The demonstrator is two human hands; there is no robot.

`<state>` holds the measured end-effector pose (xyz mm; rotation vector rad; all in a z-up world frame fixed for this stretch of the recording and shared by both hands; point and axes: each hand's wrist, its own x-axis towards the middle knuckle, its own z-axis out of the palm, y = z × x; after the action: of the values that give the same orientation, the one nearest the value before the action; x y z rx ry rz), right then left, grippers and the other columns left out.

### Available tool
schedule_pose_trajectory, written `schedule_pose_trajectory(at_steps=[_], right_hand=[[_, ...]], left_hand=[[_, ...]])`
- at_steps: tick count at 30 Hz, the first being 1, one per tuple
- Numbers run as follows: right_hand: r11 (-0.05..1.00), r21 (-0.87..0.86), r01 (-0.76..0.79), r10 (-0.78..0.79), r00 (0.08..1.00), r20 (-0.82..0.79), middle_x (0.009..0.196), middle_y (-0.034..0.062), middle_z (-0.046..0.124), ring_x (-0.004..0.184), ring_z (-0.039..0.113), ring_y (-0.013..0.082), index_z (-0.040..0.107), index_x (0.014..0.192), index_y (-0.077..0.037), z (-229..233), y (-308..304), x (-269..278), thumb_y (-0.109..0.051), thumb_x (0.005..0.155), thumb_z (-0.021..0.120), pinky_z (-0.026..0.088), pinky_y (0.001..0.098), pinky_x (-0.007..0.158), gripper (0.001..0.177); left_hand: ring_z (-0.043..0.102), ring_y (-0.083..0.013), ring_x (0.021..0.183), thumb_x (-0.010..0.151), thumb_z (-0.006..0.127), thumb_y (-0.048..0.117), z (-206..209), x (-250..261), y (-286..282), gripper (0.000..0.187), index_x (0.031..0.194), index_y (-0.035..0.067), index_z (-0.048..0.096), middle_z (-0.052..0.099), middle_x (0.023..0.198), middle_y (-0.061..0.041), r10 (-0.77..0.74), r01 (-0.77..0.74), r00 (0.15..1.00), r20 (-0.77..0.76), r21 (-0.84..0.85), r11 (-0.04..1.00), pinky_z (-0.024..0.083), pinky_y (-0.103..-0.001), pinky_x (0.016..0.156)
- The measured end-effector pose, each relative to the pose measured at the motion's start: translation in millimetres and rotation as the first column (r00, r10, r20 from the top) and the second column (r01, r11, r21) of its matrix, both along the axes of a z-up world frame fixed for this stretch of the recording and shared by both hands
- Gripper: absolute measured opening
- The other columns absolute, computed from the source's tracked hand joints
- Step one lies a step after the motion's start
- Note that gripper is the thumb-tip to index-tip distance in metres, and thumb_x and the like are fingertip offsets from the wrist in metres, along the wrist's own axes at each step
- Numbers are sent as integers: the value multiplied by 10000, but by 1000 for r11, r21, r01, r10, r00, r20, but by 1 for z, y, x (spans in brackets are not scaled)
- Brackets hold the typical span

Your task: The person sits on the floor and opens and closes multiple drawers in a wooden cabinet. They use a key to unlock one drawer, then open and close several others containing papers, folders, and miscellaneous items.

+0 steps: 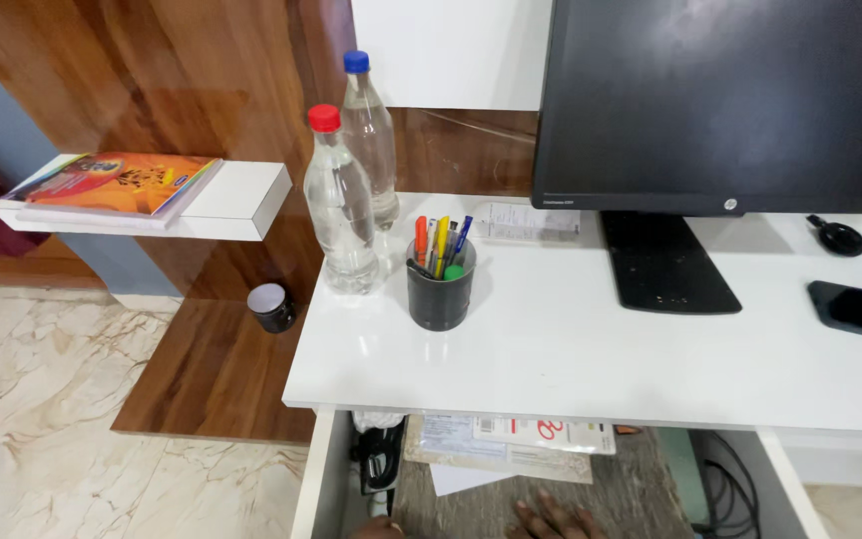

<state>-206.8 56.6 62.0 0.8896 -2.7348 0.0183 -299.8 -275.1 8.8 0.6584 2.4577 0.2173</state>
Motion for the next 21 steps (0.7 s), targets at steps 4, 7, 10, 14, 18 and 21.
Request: schedule_pose_trajectory(at_steps=[4, 7, 10, 14, 18, 21], right_hand=[[983, 129, 128, -179, 795, 579, 1686, 21, 292, 1526, 167, 267, 425, 1487, -292, 69, -18, 10, -516, 1072, 365, 164, 608, 1183, 476], [987, 137, 87, -160, 666, 729, 1733, 59, 139, 1562, 15, 277, 275, 1593, -236, 147, -26, 10, -472, 1056, 384, 55, 602, 1209, 597], [996, 67, 51, -83, 715, 694, 1711, 96, 140, 1578, 25, 287, 261, 1611, -173, 201, -38, 21, -509, 1025, 466, 51, 593, 1208, 706], [994, -110, -6, 65, 842, 535, 1611, 139, 296, 1519, 178, 330, 398, 1511, -92, 220, -40, 42, -560, 924, 653, 115, 585, 1179, 793], [896, -422, -139, 222, 963, 153, 1551, 110, 514, 1455, 402, 321, 606, 1368, -95, 189, -25, 83, -406, 933, 718, 242, 556, 1175, 546], [866, -451, -215, 257, 966, 35, 1495, 92, 570, 1444, 454, 317, 659, 1307, -104, 147, 2, 143, -317, 934, 704, 265, 552, 1177, 432]], left_hand=[[676, -329, 939, 920, 644, 529, 132, 48, 0, 452, 936, 84, 718, 665, 960, -159, -1, -1, 998, 64, 31, 1000, 499, -491, 937], [677, -294, 932, 920, 624, 594, 206, 78, 8, 512, 924, 88, 698, 671, 941, -126, 68, -70, 997, 21, 94, 993, 485, -486, 961], [671, -278, 911, 904, 639, 634, 236, 99, 10, 539, 917, 97, 680, 669, 940, -101, 184, -157, 975, -121, 205, 966, 484, -487, 953], [663, -310, 911, 868, 691, 520, 229, 125, 10, 414, 917, 109, 697, 678, 928, -97, 310, -119, 862, -402, 435, 893, 464, -511, 919], [592, -314, 1148, 839, 673, 372, 209, 181, 17, 383, 1106, 99, 694, 662, 1143, -108, 437, -9, 596, -674, 538, 843, 258, -577, 1087], [494, -292, 1331, 863, 653, 314, 184, 243, 45, 399, 1206, 111, 658, 605, 1332, -107, 538, 23, 461, -706, 615, 788, 159, -566, 1142]])
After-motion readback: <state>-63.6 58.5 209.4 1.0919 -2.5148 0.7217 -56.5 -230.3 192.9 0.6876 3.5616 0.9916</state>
